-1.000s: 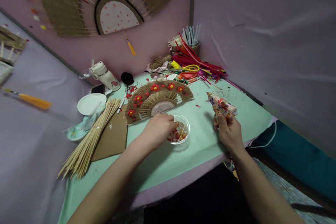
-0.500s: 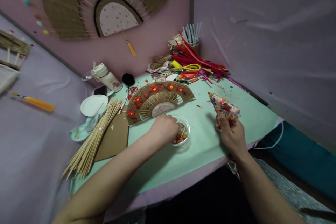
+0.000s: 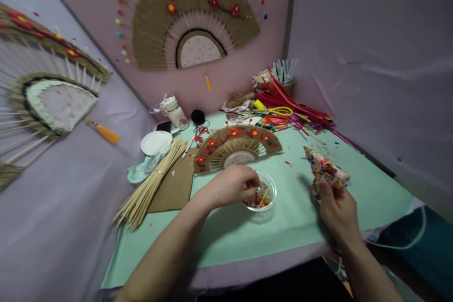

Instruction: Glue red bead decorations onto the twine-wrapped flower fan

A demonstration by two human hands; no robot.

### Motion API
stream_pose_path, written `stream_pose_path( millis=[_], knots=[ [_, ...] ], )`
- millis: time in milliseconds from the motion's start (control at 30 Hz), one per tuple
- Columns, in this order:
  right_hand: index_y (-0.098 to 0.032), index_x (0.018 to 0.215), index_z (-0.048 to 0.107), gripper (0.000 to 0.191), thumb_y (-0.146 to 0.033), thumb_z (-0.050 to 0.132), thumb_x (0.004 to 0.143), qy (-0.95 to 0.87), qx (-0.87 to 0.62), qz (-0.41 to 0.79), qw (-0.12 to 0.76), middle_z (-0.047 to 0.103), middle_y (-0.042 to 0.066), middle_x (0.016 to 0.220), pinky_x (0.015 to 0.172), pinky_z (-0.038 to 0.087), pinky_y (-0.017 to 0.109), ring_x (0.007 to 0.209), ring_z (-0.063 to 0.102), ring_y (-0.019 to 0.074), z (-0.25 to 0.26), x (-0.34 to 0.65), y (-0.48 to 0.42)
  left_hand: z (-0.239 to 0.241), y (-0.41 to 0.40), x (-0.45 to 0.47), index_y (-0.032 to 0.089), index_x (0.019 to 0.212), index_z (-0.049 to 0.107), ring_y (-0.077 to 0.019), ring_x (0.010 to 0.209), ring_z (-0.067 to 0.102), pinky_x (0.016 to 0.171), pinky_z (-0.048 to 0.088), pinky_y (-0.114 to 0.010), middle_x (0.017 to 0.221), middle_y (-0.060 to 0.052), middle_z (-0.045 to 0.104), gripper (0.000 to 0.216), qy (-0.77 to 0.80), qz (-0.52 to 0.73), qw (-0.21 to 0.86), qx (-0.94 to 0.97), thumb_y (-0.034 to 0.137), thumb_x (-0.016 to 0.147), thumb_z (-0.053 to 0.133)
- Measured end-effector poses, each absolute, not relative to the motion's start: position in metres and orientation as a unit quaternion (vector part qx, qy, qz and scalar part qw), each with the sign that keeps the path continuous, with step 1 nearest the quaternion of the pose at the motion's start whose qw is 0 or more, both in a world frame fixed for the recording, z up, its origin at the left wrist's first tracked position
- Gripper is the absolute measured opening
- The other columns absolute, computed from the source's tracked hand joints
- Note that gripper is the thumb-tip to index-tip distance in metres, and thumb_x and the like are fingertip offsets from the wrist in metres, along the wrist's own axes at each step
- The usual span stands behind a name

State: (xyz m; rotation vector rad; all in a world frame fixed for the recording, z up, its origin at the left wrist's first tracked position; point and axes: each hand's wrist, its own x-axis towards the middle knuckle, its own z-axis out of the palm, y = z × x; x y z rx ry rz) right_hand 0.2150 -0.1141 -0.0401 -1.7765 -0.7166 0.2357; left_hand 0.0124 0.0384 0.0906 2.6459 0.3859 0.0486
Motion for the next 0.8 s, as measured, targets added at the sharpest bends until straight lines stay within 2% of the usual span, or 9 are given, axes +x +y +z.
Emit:
stream_pose_path(
  millis=[100, 233, 367, 500, 667, 800],
  knots=[
    [-0.02, 0.063, 0.053, 0.058, -0.073, 0.039, 0.082, -0.323, -0.762, 0.089, 0.554, 0.053, 0.002, 0.055, 0.05, 0.038, 0.03, 0.051, 0.048, 0.0151, -0.038, 0.215, -0.114, 0.082, 0.036, 0.0, 0.017, 0.084, 0.07, -0.012, 0.07, 0.058, 0.067, 0.043, -0.022, 0.08, -0.003, 0.07, 0.011, 0.191, 0.107, 0.359, 0.907, 0.019, 0.078, 0.061],
    [-0.02, 0.063, 0.052, 0.057, -0.072, 0.038, 0.083, -0.332, -0.759, 0.081, 0.554, 0.054, 0.002, 0.056, 0.053, 0.039, 0.031, 0.053, 0.049, 0.0162, -0.035, 0.214, -0.113, 0.069, 0.033, -0.012, 0.017, 0.088, 0.073, -0.0132, 0.071, 0.059, 0.067, 0.044, -0.023, 0.081, -0.005, 0.07, 0.015, 0.242, 0.21, 0.459, 0.829, 0.02, 0.077, 0.063],
    [-0.021, 0.061, 0.052, 0.054, -0.069, 0.039, 0.084, -0.333, -0.762, 0.081, 0.549, 0.053, 0.002, 0.056, 0.053, 0.038, 0.031, 0.054, 0.048, 0.0165, -0.029, 0.211, -0.115, 0.056, 0.036, -0.028, 0.017, 0.078, 0.075, -0.0149, 0.076, 0.062, 0.072, 0.046, -0.025, 0.081, -0.006, 0.071, 0.012, 0.266, 0.306, 0.563, 0.72, 0.027, 0.071, 0.073],
    [-0.022, 0.065, 0.055, 0.048, -0.064, 0.045, 0.085, -0.34, -0.738, 0.074, 0.578, 0.056, 0.003, 0.06, 0.055, 0.041, 0.03, 0.057, 0.05, 0.0179, -0.009, 0.196, -0.122, 0.043, 0.041, -0.042, 0.016, 0.073, 0.073, -0.0114, 0.062, 0.06, 0.064, 0.048, -0.023, 0.066, -0.003, 0.069, 0.02, 0.302, 0.388, 0.668, 0.559, 0.03, 0.06, 0.082],
    [-0.02, 0.064, 0.056, 0.044, -0.058, 0.047, 0.086, -0.414, -0.677, 0.112, 0.598, 0.055, 0.003, 0.06, 0.053, 0.043, 0.027, 0.056, 0.049, 0.0165, 0.012, 0.16, -0.13, 0.038, 0.043, -0.045, 0.014, 0.073, 0.072, -0.0097, 0.062, 0.063, 0.065, 0.052, -0.022, 0.07, -0.004, 0.071, 0.03, 0.309, 0.418, 0.743, 0.423, 0.028, 0.051, 0.088],
    [-0.019, 0.075, 0.061, 0.039, -0.055, 0.048, 0.086, -0.484, -0.639, 0.15, 0.579, 0.058, 0.004, 0.063, 0.053, 0.045, 0.028, 0.056, 0.051, 0.0173, 0.018, 0.129, -0.129, 0.039, 0.041, -0.045, 0.013, 0.077, 0.072, -0.0083, 0.063, 0.064, 0.065, 0.053, -0.019, 0.07, -0.004, 0.071, 0.03, 0.305, 0.416, 0.77, 0.376, 0.027, 0.055, 0.087]
  ],
)
